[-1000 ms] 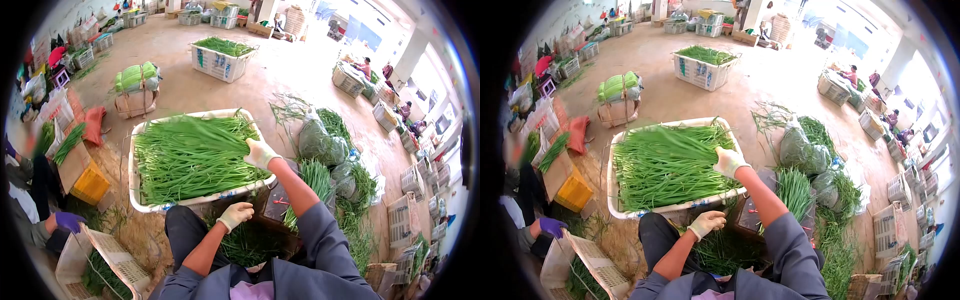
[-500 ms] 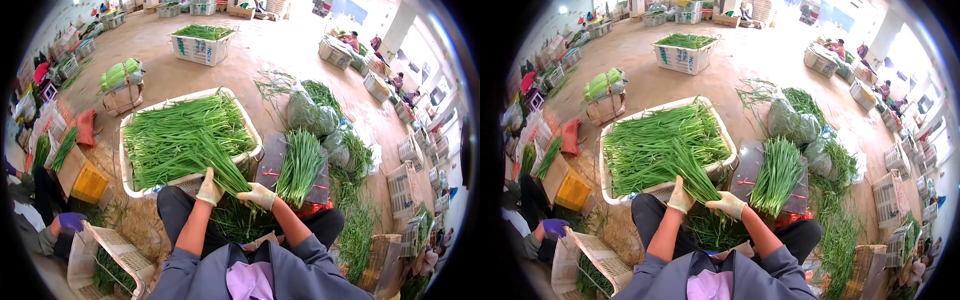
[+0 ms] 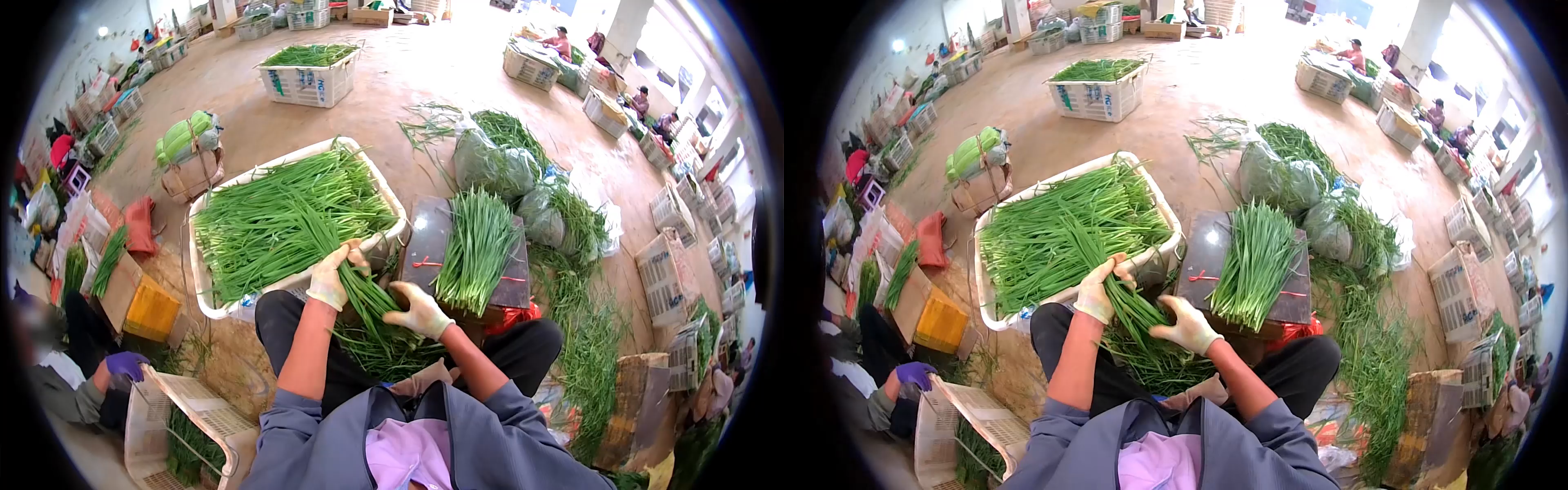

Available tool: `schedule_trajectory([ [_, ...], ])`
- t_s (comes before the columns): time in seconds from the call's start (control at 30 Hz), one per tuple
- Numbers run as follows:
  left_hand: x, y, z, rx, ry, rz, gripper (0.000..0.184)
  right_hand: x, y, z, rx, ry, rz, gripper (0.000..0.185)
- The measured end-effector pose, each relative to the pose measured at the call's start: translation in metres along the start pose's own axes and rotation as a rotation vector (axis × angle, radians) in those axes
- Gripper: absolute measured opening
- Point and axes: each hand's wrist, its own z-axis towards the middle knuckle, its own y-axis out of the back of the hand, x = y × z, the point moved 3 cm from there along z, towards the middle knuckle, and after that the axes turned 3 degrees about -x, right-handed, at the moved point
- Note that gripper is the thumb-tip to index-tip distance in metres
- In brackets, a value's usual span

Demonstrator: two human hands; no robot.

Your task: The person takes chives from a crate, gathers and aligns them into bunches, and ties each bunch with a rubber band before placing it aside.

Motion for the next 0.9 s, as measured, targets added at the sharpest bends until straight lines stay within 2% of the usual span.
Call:
schedule_trajectory([
  [0.03, -0.001, -0.009, -0.003, -0.158, -0.015, 0.086, 0.031, 0.024, 0.007, 0.007, -0.119, 0.053, 0.031, 0.055],
  [0.1, 0.003, -0.016, -0.001, -0.156, -0.017, 0.144, 0.034, 0.059, 0.009, 0.014, -0.223, 0.2, -0.103, 0.044],
  [0.17, 0.009, -0.02, 0.002, -0.172, 0.008, 0.114, 0.037, 0.075, -0.001, 0.02, -0.199, 0.308, -0.232, 0.029],
  [0.23, 0.007, -0.022, 0.002, -0.173, 0.009, 0.145, 0.039, 0.05, -0.02, 0.015, -0.186, 0.271, -0.264, 0.018],
  [0.3, -0.004, -0.022, -0.001, -0.188, -0.087, 0.153, 0.038, 0.006, -0.045, -0.001, 0.01, 0.204, -0.477, 0.016],
  [0.37, -0.024, -0.03, -0.007, -0.199, -0.193, 0.182, 0.041, -0.056, -0.074, -0.037, 0.433, 0.101, -0.595, 0.02],
  [0.43, -0.036, -0.035, -0.016, -0.182, -0.25, 0.32, 0.041, -0.088, -0.079, -0.065, 0.911, -0.101, -0.489, 0.026],
  [0.47, -0.036, -0.04, -0.022, -0.164, -0.278, 0.378, 0.04, -0.089, -0.073, -0.066, 0.906, -0.116, -0.491, 0.026],
  [0.5, -0.031, -0.044, -0.026, -0.122, -0.365, 0.572, 0.039, -0.091, -0.066, -0.072, 0.884, -0.175, -0.492, 0.031],
  [0.53, -0.02, -0.01, -0.014, -0.217, -0.334, 0.766, 0.037, -0.089, -0.055, -0.078, 0.849, -0.246, -0.494, 0.037],
  [0.57, -0.005, 0.024, -0.004, -0.303, -0.314, 0.963, 0.035, -0.078, -0.043, -0.068, 0.635, -0.27, -0.445, 0.041],
  [0.63, 0.025, 0.019, -0.013, -0.056, -0.363, 0.864, 0.03, -0.04, -0.013, -0.044, 0.277, -0.216, -0.357, 0.035],
  [0.67, 0.032, -0.011, -0.03, 0.012, -0.404, 0.948, 0.027, -0.018, 0.005, -0.035, 0.043, -0.184, -0.284, 0.037],
  [0.7, 0.048, -0.004, -0.039, 0.017, -0.363, 0.945, 0.027, 0.014, 0.024, -0.029, -0.166, -0.12, -0.184, 0.042],
  [0.73, 0.061, 0.006, -0.034, -0.032, -0.319, 0.97, 0.026, 0.039, 0.035, -0.019, -0.207, -0.093, -0.104, 0.051],
  [0.77, 0.071, 0.006, -0.026, -0.075, -0.288, 0.997, 0.025, 0.058, 0.036, -0.013, -0.331, 0.06, -0.098, 0.058],
  [0.83, 0.094, -0.007, -0.028, -0.016, -0.104, 0.467, 0.028, 0.061, 0.015, 0.001, -0.29, 0.079, -0.119, 0.057],
  [0.87, 0.112, -0.015, -0.029, -0.024, -0.099, 0.469, 0.028, 0.033, -0.013, 0.012, -0.233, 0.011, -0.058, 0.046],
  [0.9, 0.124, -0.013, -0.029, 0.049, -0.156, 0.31, 0.032, 0.029, -0.022, 0.012, -0.352, 0.052, -0.07, 0.038],
])
